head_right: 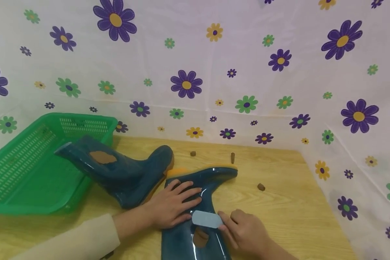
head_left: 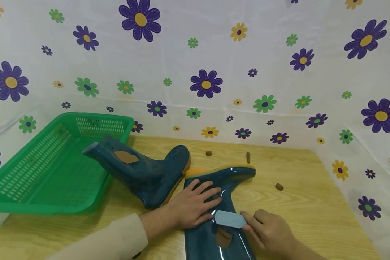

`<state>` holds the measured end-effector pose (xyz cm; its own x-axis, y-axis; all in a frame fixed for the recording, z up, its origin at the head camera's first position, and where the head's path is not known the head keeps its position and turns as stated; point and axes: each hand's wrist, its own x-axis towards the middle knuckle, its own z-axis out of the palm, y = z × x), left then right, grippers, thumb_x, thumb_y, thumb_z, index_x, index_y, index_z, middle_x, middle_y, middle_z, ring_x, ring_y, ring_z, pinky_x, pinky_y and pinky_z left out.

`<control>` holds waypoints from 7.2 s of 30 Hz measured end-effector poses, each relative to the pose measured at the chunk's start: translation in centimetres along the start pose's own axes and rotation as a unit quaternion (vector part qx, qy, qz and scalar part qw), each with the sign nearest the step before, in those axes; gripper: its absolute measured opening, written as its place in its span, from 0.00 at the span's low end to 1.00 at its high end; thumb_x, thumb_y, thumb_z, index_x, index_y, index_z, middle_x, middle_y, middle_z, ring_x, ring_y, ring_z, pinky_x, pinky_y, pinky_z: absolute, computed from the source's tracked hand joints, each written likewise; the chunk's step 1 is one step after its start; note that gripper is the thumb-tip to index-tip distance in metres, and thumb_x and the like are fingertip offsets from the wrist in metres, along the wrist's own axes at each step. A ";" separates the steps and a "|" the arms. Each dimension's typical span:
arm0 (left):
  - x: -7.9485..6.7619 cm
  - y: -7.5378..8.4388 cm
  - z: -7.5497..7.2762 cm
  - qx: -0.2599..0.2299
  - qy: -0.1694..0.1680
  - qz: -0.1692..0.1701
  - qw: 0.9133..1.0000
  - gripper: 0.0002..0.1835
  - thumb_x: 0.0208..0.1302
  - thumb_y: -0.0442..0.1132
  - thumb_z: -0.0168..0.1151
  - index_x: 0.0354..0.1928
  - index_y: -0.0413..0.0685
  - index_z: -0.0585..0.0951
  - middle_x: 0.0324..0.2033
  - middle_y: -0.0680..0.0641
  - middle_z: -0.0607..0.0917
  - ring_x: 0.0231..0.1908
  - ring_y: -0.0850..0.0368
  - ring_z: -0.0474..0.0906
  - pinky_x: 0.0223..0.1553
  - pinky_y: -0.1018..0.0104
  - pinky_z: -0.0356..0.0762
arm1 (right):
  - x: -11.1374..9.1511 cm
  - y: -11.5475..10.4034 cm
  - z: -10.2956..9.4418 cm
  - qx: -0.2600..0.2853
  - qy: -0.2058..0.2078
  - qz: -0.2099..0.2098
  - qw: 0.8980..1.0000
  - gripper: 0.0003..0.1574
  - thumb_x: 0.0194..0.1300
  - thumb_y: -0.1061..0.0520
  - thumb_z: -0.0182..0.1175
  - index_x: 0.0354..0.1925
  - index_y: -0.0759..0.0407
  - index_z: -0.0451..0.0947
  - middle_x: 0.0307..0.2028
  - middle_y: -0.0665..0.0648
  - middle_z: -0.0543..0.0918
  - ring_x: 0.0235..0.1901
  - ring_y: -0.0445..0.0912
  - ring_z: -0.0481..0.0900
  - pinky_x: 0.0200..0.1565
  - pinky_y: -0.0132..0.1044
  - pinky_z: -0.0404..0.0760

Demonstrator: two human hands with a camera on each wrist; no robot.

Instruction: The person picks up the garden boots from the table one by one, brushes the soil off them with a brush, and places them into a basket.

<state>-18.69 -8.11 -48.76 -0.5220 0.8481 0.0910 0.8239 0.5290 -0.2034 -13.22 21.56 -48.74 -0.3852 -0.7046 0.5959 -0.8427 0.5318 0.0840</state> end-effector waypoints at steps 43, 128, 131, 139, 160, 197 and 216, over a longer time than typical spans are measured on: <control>0.4 -0.2 0.4 0.000 -0.001 -0.003 1.000 0.30 0.76 0.64 0.35 0.75 0.67 0.63 0.76 0.55 0.60 0.74 0.49 0.54 0.67 0.47 0.60 | 0.1 0.2 -0.2 0.030 -0.054 -0.080 0.995 0.24 0.79 0.46 0.47 0.49 0.58 0.85 0.21 0.42 0.70 0.21 0.31 0.60 0.24 0.17 0.59; 0.4 -0.1 0.2 0.004 0.004 -0.005 1.000 0.30 0.77 0.64 0.31 0.75 0.65 0.62 0.76 0.53 0.60 0.74 0.48 0.55 0.67 0.46 0.61 | -4.3 11.2 -4.1 -0.163 0.053 0.079 0.982 0.41 0.80 0.38 0.40 0.38 0.67 0.87 0.20 0.57 0.78 0.16 0.47 0.73 0.13 0.37 0.71; 0.5 -0.1 0.1 0.001 0.003 -0.005 1.000 0.30 0.77 0.63 0.32 0.75 0.65 0.62 0.76 0.53 0.60 0.74 0.48 0.54 0.67 0.46 0.61 | -4.4 11.3 -4.1 -0.181 0.042 0.110 0.976 0.43 0.80 0.36 0.37 0.38 0.68 0.86 0.22 0.61 0.81 0.17 0.51 0.77 0.13 0.40 0.73; 0.6 -0.2 0.1 -0.018 0.010 -0.004 1.000 0.30 0.77 0.64 0.34 0.75 0.65 0.62 0.76 0.53 0.60 0.74 0.48 0.54 0.67 0.46 0.61 | -4.3 11.5 -3.3 -0.203 0.028 0.127 0.970 0.43 0.81 0.38 0.33 0.40 0.69 0.83 0.23 0.63 0.81 0.19 0.54 0.79 0.13 0.42 0.74; 3.7 -2.6 -3.0 -0.062 -0.042 -0.240 0.968 0.33 0.75 0.62 0.44 0.70 0.46 0.67 0.67 0.46 0.71 0.65 0.49 0.66 0.66 0.48 0.61 | -2.1 11.0 -0.5 -0.165 0.097 0.132 0.973 0.38 0.81 0.43 0.40 0.39 0.73 0.83 0.22 0.62 0.80 0.17 0.52 0.78 0.14 0.41 0.74; 5.4 -2.4 -6.0 0.087 0.166 -0.194 0.963 0.20 0.76 0.56 0.46 0.40 0.46 0.74 0.33 0.49 0.76 0.35 0.54 0.72 0.35 0.64 0.69 | -4.7 11.9 -4.2 -0.044 -0.024 0.452 0.891 0.24 0.78 0.52 0.48 0.42 0.70 0.83 0.26 0.60 0.84 0.22 0.50 0.78 0.23 0.43 0.74; 0.6 -5.3 -16.0 0.039 0.198 -0.295 0.934 0.18 0.75 0.51 0.51 0.38 0.41 0.75 0.30 0.44 0.75 0.33 0.50 0.73 0.33 0.59 0.72 | -4.1 11.8 -3.7 -0.050 -0.025 0.422 0.905 0.21 0.76 0.54 0.51 0.41 0.70 0.83 0.28 0.62 0.84 0.26 0.55 0.81 0.26 0.51 0.78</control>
<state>-19.80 -9.91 -32.00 -0.7451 0.3629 0.5595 0.3917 0.9172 -0.0733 -20.20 32.49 -47.21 -0.8942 -0.0467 0.4452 -0.2036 0.9282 -0.3115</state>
